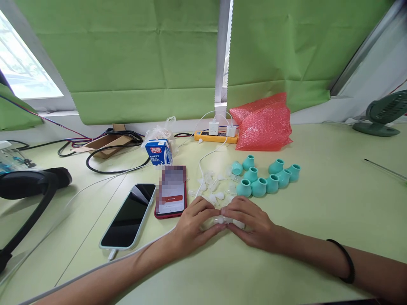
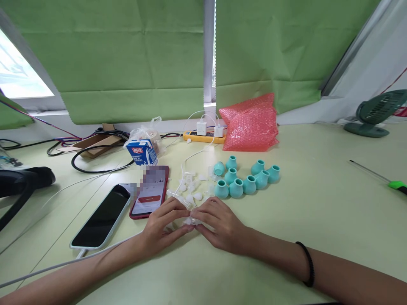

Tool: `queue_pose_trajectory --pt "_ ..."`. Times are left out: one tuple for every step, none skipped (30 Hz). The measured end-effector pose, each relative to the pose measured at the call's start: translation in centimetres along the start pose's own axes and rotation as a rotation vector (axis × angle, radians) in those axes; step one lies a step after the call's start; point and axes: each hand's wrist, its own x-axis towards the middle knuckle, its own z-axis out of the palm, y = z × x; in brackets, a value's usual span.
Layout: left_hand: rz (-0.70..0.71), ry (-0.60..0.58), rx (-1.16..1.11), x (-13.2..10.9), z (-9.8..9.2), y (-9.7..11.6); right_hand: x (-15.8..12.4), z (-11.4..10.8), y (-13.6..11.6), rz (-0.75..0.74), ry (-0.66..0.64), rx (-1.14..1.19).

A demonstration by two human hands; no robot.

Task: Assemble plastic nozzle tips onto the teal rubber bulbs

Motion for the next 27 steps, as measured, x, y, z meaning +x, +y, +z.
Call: queue_pose_trajectory --pt "0.006 0.010 -0.005 0.1 -0.1 0.2 0.0 0.0 0.0 -0.008 0.024 0.006" --pt "0.006 0.014 -0.006 0.2 -0.2 0.4 0.0 0.0 -0.1 -0.015 0.038 0.011" --pt "0.001 0.004 -0.007 0.3 -0.4 0.5 -0.1 0.0 -0.2 -0.025 0.044 0.014" --pt "-0.010 -0.017 -0.009 0.4 -0.6 0.7 -0.2 0.0 -0.2 -0.033 0.048 0.014" --pt "-0.027 -0.052 -0.009 0.5 -0.7 0.9 -0.2 -0.1 -0.3 -0.038 0.048 0.011" --pt "-0.049 -0.094 -0.007 0.5 -0.9 1.0 -0.3 -0.1 -0.3 -0.043 0.044 0.007" --pt "-0.071 -0.136 -0.003 0.6 -1.1 1.1 -0.5 -0.1 -0.3 -0.049 0.036 0.007" --pt "-0.085 -0.174 0.002 0.6 -1.2 1.2 -0.6 -0.1 -0.4 -0.060 0.027 0.012" --pt "-0.090 -0.206 0.007 0.6 -1.3 1.2 -0.7 -0.1 -0.4 -0.070 0.020 0.020" --pt "-0.086 -0.231 0.010 0.6 -1.3 1.2 -0.8 -0.1 -0.3 -0.079 0.013 0.031" --pt "-0.074 -0.255 0.010 0.6 -1.3 1.2 -0.9 -0.1 -0.3 -0.085 0.013 0.042" --pt "-0.059 -0.274 0.009 0.6 -1.3 1.2 -1.0 0.0 -0.3 -0.086 0.018 0.054" --pt "-0.042 -0.291 0.009 0.6 -1.2 1.1 -1.1 0.1 -0.2 -0.081 0.028 0.065" --pt "-0.027 -0.304 0.012 0.5 -1.1 1.1 -1.2 0.1 -0.2 -0.076 0.036 0.077" --pt "-0.012 -0.312 0.018 0.5 -1.0 1.0 -1.2 0.2 -0.2 -0.074 0.041 0.086" --pt "0.004 -0.318 0.027 0.5 -0.9 1.0 -1.3 0.2 -0.2 -0.073 0.045 0.090" --pt "0.021 -0.323 0.036 0.4 -0.8 0.9 -1.3 0.2 -0.2 -0.074 0.048 0.088" --pt "0.036 -0.329 0.045 0.4 -0.8 0.9 -1.3 0.2 -0.2 -0.079 0.051 0.080" --pt "0.050 -0.337 0.053 0.4 -0.7 0.9 -1.3 0.2 -0.2 -0.087 0.057 0.071" --pt "0.058 -0.346 0.060 0.5 -0.7 0.9 -1.3 0.2 -0.2 -0.091 0.062 0.065" --pt "0.058 -0.356 0.067 0.5 -0.8 0.9 -1.2 0.2 -0.3 -0.087 0.068 0.064" --pt "0.051 -0.363 0.073 0.5 -0.8 1.0 -1.2 0.1 -0.4 -0.077 0.069 0.068" --pt "0.039 -0.369 0.075 0.5 -0.9 1.0 -1.1 0.1 -0.5 -0.060 0.066 0.077" --pt "0.026 -0.370 0.074 0.6 -1.0 1.0 -1.0 0.0 -0.7 -0.035 0.062 0.088" --pt "0.019 -0.369 0.070 0.6 -1.0 1.0 -0.9 0.0 -0.8 -0.008 0.060 0.098" --pt "0.019 -0.370 0.062 0.5 -1.1 1.0 -0.8 -0.1 -0.9 0.015 0.063 0.108" --pt "0.023 -0.371 0.055 0.5 -1.1 1.0 -0.7 -0.1 -1.0 0.031 0.070 0.115"
